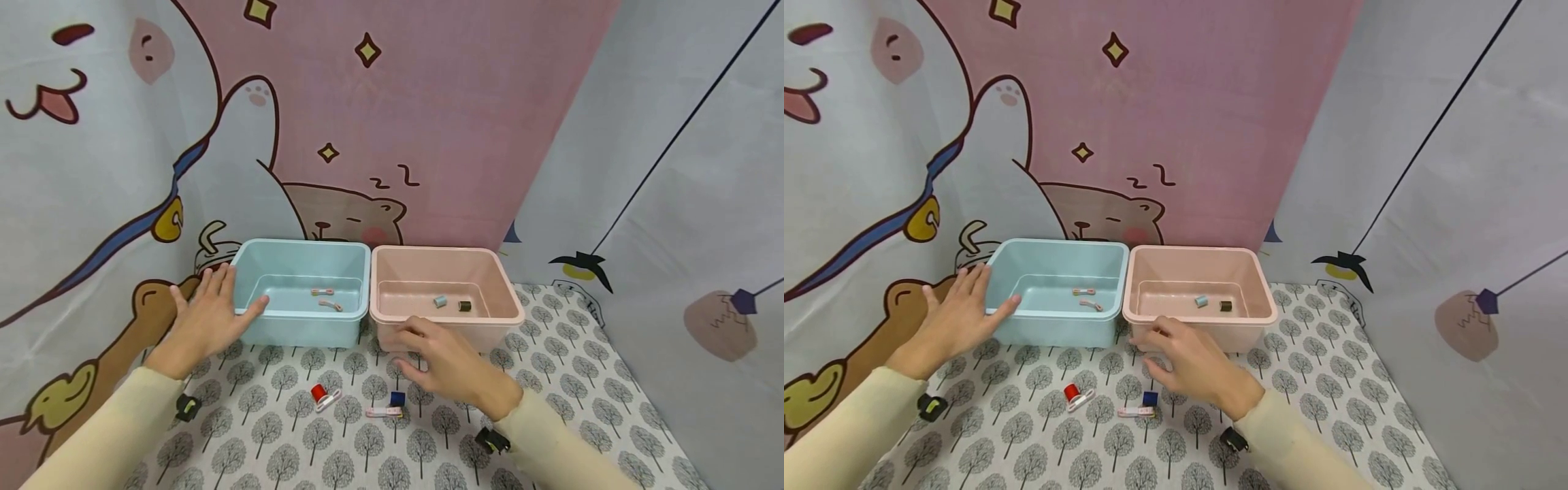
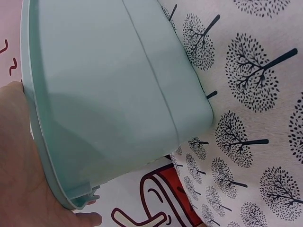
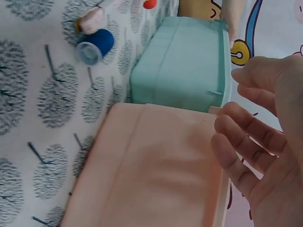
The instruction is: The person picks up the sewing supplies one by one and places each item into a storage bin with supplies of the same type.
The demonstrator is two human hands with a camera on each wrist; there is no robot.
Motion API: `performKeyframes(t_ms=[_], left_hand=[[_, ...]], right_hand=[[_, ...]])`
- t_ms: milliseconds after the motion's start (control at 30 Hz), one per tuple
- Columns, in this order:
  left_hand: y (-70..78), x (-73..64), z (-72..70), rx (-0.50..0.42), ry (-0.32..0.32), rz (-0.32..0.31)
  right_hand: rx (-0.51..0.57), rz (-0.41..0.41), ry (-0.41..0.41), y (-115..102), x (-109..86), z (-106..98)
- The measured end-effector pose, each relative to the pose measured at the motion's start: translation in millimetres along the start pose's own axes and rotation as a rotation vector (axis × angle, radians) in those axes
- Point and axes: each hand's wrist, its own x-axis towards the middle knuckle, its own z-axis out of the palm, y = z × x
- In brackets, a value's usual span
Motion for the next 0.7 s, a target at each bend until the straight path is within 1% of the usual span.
performKeyframes(t_ms=[100, 200, 400, 700], left_hand=[[-0.1, -0.3, -0.3, 0.002, -0.003, 0.001], [0.6, -0.3, -1.0, 0.002, -0.002, 0.002], [1.8, 0.1, -2.6, -0.003, -0.006, 0.002], [0.8, 0.4, -2.2, -0.009, -0.005, 0.001]], right_hand=[[0.006, 0.012, -0.018, 0, -6.3, 3], [0.023, 0.043, -0.051, 1, -12.2, 7], [0.092, 0.111, -0.162, 4, -23.0, 14], [0.137, 0.125, -0.273, 14, -35.8, 30]])
